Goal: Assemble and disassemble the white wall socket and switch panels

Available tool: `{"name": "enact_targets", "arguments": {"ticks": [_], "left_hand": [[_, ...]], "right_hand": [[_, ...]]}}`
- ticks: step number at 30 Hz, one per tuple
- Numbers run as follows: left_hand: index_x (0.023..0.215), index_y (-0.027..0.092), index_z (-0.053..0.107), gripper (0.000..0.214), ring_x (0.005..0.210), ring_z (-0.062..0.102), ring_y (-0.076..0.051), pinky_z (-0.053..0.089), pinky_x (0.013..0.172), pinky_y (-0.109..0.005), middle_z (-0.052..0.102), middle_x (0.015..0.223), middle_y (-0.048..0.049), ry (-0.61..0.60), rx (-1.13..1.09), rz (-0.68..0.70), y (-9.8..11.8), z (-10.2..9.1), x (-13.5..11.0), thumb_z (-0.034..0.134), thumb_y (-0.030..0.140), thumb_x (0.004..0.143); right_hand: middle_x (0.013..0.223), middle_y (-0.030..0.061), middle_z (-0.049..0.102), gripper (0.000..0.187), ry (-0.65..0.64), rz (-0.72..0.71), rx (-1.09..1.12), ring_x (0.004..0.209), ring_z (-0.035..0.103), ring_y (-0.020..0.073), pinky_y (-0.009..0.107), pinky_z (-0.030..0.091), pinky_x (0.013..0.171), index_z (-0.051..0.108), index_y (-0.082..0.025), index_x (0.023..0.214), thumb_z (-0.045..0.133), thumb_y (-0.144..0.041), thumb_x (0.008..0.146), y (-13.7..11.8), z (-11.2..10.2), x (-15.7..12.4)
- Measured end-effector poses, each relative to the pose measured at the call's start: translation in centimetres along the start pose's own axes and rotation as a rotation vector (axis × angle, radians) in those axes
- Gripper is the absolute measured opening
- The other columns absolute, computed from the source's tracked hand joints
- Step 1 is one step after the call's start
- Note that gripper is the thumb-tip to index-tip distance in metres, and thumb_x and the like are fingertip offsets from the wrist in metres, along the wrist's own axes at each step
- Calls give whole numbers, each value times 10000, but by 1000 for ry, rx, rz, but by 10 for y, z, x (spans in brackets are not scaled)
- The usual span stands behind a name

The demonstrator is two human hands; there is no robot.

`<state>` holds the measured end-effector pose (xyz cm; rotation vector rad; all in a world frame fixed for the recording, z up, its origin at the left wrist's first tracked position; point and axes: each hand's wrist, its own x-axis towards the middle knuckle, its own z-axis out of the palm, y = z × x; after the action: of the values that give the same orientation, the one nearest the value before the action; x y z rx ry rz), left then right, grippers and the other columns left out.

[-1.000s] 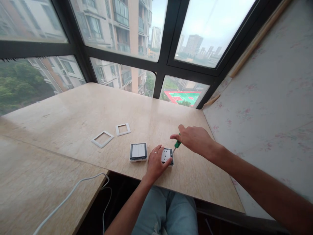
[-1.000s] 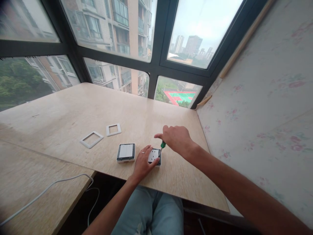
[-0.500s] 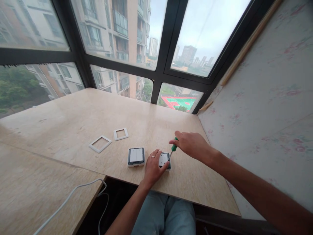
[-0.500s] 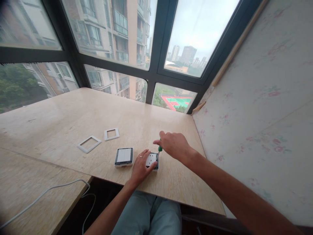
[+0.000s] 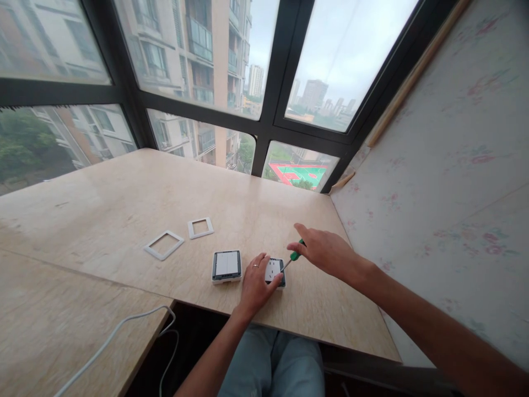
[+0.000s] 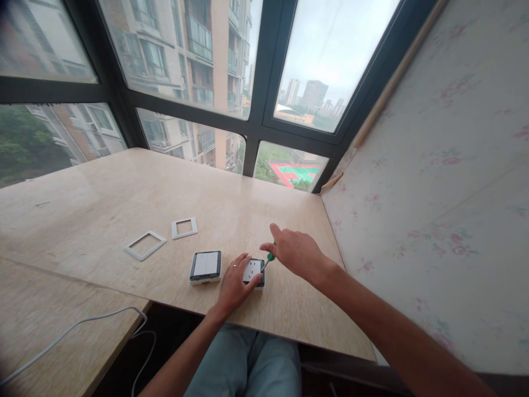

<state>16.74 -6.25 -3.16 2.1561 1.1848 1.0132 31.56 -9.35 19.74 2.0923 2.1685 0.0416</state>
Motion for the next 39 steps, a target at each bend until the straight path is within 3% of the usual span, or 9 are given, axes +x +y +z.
{"name": "enact_targets", "arguments": {"ticks": [3, 6, 10, 17, 21, 24, 31, 35, 39], "left_hand": [[1320, 181, 534, 516, 1310, 512, -312, 422, 1092, -500, 557, 1402, -148, -14, 1, -3, 1, -1, 1, 638, 406, 867], [1321, 192, 531, 506, 1314, 510, -313, 421, 1092, -504, 557, 1404, -144, -16, 4, 5, 2, -2, 1, 631, 406, 873], [1325, 193, 527, 505, 1317, 508, -311, 423, 1093, -498, 558, 1405, -140, -23, 15, 14, 2, -3, 1, 621, 415, 881], [1327, 180, 524, 509, 1321, 504, -310, 421, 1097, -495, 553, 1410, -147, -36, 27, 4, 4, -4, 2, 624, 402, 880], [1324, 166, 524, 511, 1323, 498, -311, 417, 1099, -490, 549, 1411, -155, -44, 29, 2, 4, -4, 2, 621, 409, 885], [1330, 168, 519, 520, 1322, 499, -307, 415, 1101, -484, 548, 1409, -154, -39, 26, 0, 3, -3, 1, 623, 416, 885], [1335, 175, 515, 522, 1327, 494, -310, 409, 1106, -487, 544, 1414, -151, -35, 26, -1, 3, -3, 1, 619, 423, 887], [1337, 186, 515, 519, 1327, 493, -310, 409, 1107, -490, 539, 1420, -146, -34, 16, -1, 3, -3, 1, 618, 424, 888], [1340, 202, 514, 521, 1321, 498, -310, 413, 1102, -493, 545, 1414, -140, -27, 14, 0, 3, -3, 1, 627, 426, 883]], "right_hand": [[844, 165, 723, 465, -11, 102, -165, 842, 728, 320, 372, 511, 697, 619, -137, 1068, 356, -515, 1008, -3, -3, 2], [1053, 140, 696, 239, -4, -116, 7, 1000, 690, 265, 353, 515, 833, 612, -155, 1149, 510, -265, 963, 9, -7, 2], [1270, 139, 604, 471, -12, -326, 250, 1049, 653, 211, 314, 514, 868, 505, -180, 1335, 610, -181, 876, 20, -5, 1], [808, 158, 721, 513, 38, 64, -123, 750, 700, 293, 323, 443, 604, 611, -136, 1043, 333, -564, 997, 4, 1, 6], [1025, 110, 703, 193, -4, -205, 83, 933, 678, 232, 303, 480, 754, 606, -184, 1083, 479, -272, 966, 11, -7, 1], [1251, 112, 621, 377, -16, -384, 220, 1117, 617, 218, 296, 485, 866, 531, -208, 1276, 554, -176, 900, 16, -7, -4], [810, 151, 720, 531, 48, 83, -140, 764, 704, 284, 333, 465, 626, 646, -143, 980, 315, -559, 1003, 5, 3, 4], [1039, 120, 705, 238, 51, -180, 89, 969, 677, 244, 337, 506, 791, 622, -174, 1111, 451, -265, 973, 17, -2, 4], [1295, 128, 610, 474, 27, -345, 305, 1074, 641, 222, 329, 509, 870, 472, -207, 1370, 565, -230, 906, 20, -3, -1]]}}
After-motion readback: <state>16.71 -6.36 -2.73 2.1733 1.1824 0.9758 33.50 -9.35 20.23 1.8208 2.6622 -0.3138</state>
